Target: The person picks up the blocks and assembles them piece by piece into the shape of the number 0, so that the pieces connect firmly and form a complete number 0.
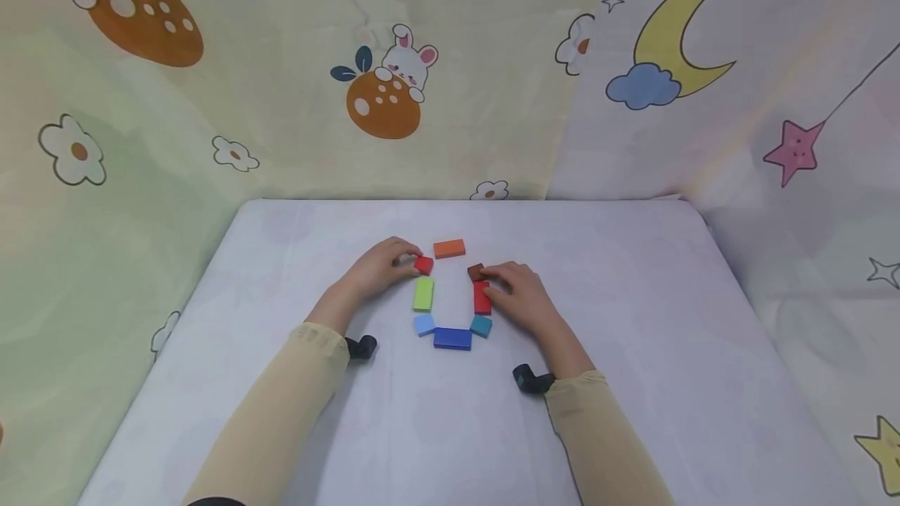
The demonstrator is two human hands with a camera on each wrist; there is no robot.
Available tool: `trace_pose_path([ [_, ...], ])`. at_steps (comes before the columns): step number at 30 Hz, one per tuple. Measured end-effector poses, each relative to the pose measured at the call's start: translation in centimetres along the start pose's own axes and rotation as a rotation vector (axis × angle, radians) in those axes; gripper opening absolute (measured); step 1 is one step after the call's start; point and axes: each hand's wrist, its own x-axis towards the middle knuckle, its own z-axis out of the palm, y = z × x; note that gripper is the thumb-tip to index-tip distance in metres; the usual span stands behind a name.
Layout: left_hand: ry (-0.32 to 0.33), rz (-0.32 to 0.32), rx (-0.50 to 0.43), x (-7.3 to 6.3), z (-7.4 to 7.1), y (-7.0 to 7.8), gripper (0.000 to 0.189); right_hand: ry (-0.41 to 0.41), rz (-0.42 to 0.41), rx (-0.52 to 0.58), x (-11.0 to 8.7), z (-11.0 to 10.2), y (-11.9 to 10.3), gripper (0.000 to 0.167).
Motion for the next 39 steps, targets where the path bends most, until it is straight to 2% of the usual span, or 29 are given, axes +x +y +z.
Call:
trace_pose_path([
  [4,-0.019,0.035,-0.009,0.2,0.0,0.4,0.036,0.004,0.004,0.005,0.0,0.0,-0.1,0.04],
  [9,-0.03,0.075,0.051,0.4,0.3,0.4,0.033,-0.007,-0.001,0.01,0.1,0.0,-0.3,0.041],
  [14,-0.024,0.058,0.077,0.6,0.6,0.1,0.034,-0.011,-0.006,0.005,0.3,0.0,-0.3,0.041],
  [20,-0.04,0.049,0.026,0.4,0.6,-0.5,0.041,-0.001,-0.009,0.0,0.5,0.2,-0.2,0.04],
  [23,-0.04,0.031,-0.051,0.0,0.5,-1.0,0.045,-0.003,-0.004,0.001,0.5,0.3,-0.1,0.04],
  [26,-0.011,0.009,-0.122,-0.8,0.6,-1.3,0.043,-0.004,0.002,-0.002,0.5,0.2,-0.2,0.04],
  [31,0.014,0.007,-0.174,-2.4,1.5,-1.1,0.043,-0.012,0.011,-0.01,0.3,0.0,-0.1,0.041],
  [35,0.021,0.049,-0.155,-3.6,2.6,-0.7,0.048,-0.017,0.026,-0.008,0.2,-0.1,-0.1,0.041],
  [39,0.066,0.079,-0.085,-4.2,3.6,-0.5,0.051,-0.023,0.034,0.0,0.0,-0.3,-0.1,0.042],
])
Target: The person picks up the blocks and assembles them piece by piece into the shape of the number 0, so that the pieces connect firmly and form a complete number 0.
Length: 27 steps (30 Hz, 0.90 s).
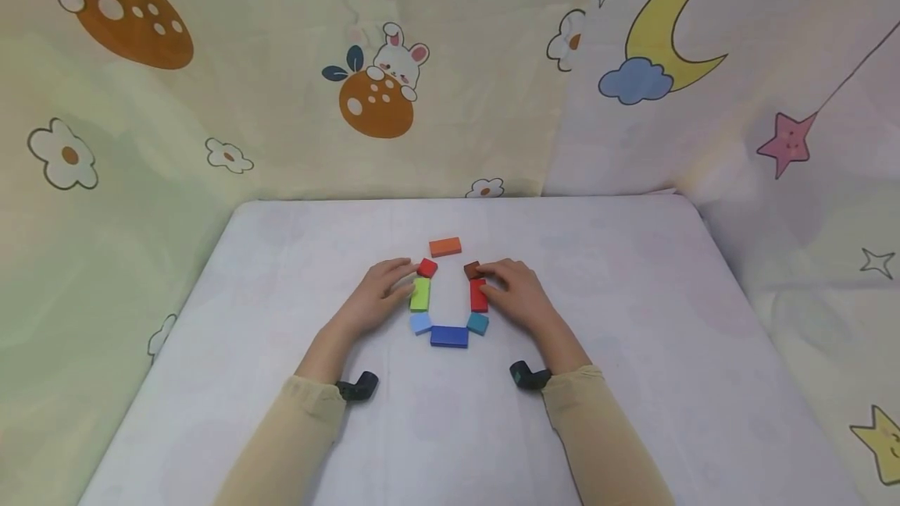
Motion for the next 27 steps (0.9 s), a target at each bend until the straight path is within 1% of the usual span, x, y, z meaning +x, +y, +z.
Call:
trace_pose_path([
  [4,0.039,0.04,0.096,-0.2,0.7,-0.2,0.053,0.001,-0.014,0.004,0.0,0.0,0.1,0.041],
  [8,0.036,0.077,0.195,-0.2,1.0,-0.3,0.056,0.001,-0.024,0.006,0.0,0.1,0.1,0.04],
  [13,0.032,0.097,0.262,-0.3,1.1,-0.3,0.056,-0.004,-0.026,0.005,0.1,0.0,-0.1,0.04],
  [22,0.027,0.087,0.274,-0.3,1.1,-0.3,0.055,-0.004,-0.029,0.007,0.0,0.0,-0.2,0.041],
  [27,0.033,0.08,0.264,-0.1,1.3,-0.3,0.055,0.009,-0.004,0.052,-0.1,-0.1,-0.2,0.042],
])
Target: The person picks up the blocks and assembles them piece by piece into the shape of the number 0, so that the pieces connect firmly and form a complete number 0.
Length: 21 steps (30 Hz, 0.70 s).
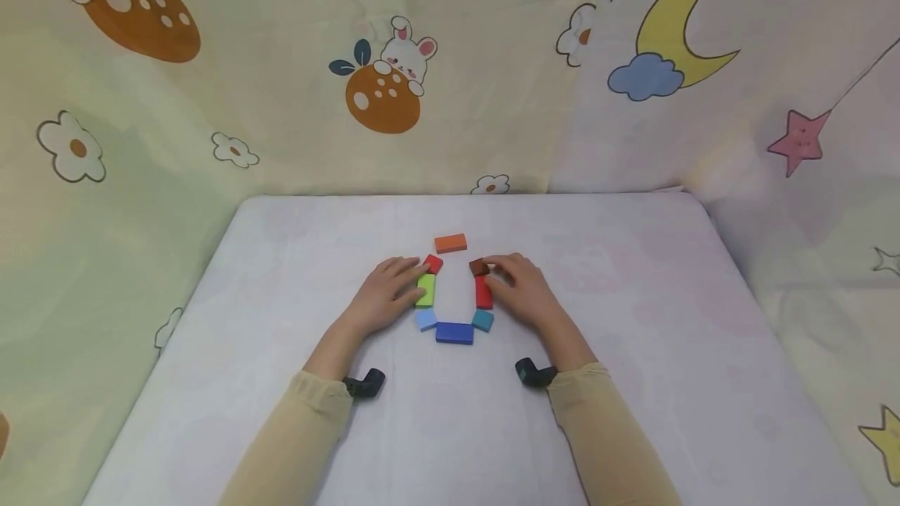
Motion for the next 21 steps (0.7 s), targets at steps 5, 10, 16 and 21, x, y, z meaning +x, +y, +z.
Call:
trace_pose_path([
  [5,-0.004,0.01,-0.028,0.3,-0.1,0.1,0.054,-0.015,0.028,0.044,-0.1,-0.7,-0.1,0.044],
  [10,-0.002,0.004,-0.014,0.3,-0.2,0.2,0.054,-0.086,0.004,0.024,0.9,-2.2,-0.8,0.048],
  [16,0.006,0.002,-0.013,0.1,-0.4,0.2,0.054,-0.144,0.015,-0.015,4.1,-3.9,-2.3,0.05],
  [21,-0.006,-0.006,0.004,0.0,-0.6,0.1,0.055,-0.203,0.008,-0.04,6.9,-4.1,-4.1,0.05],
])
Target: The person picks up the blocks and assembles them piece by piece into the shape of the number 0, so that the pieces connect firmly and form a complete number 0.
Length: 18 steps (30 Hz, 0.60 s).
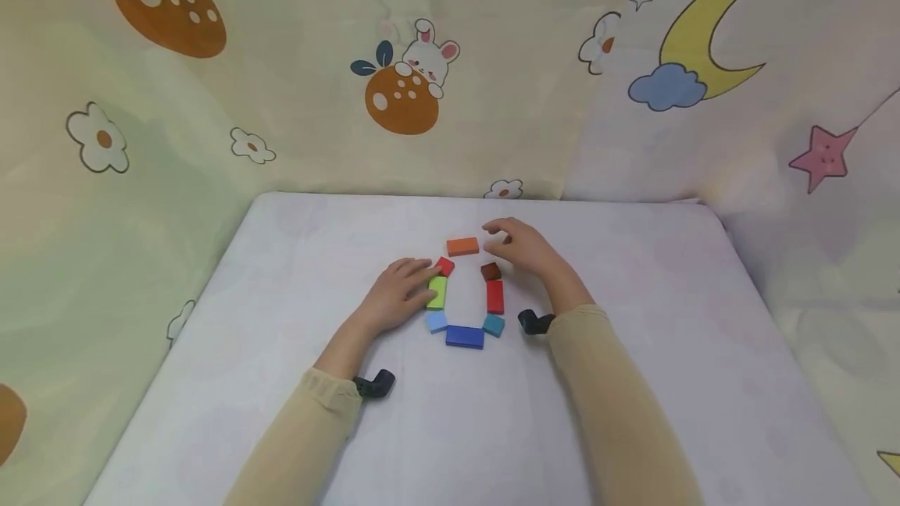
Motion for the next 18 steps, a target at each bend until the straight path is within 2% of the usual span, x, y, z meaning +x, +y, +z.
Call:
trace_pose_path([
  [5,-0.005,-0.015,0.005,0.0,0.0,0.0,0.055,-0.062,0.014,-0.009,2.4,0.6,-1.3,0.046],
  [9,-0.008,-0.012,0.005,0.0,0.1,0.1,0.055,-0.093,0.014,-0.057,3.8,1.3,-1.7,0.042],
  [12,-0.013,-0.011,0.003,0.0,0.0,0.2,0.055,-0.108,0.02,-0.098,4.4,1.7,-1.8,0.038],
  [18,-0.01,-0.029,-0.002,0.0,-0.1,0.2,0.055,-0.117,0.044,-0.087,4.7,2.1,-2.0,0.035],
])
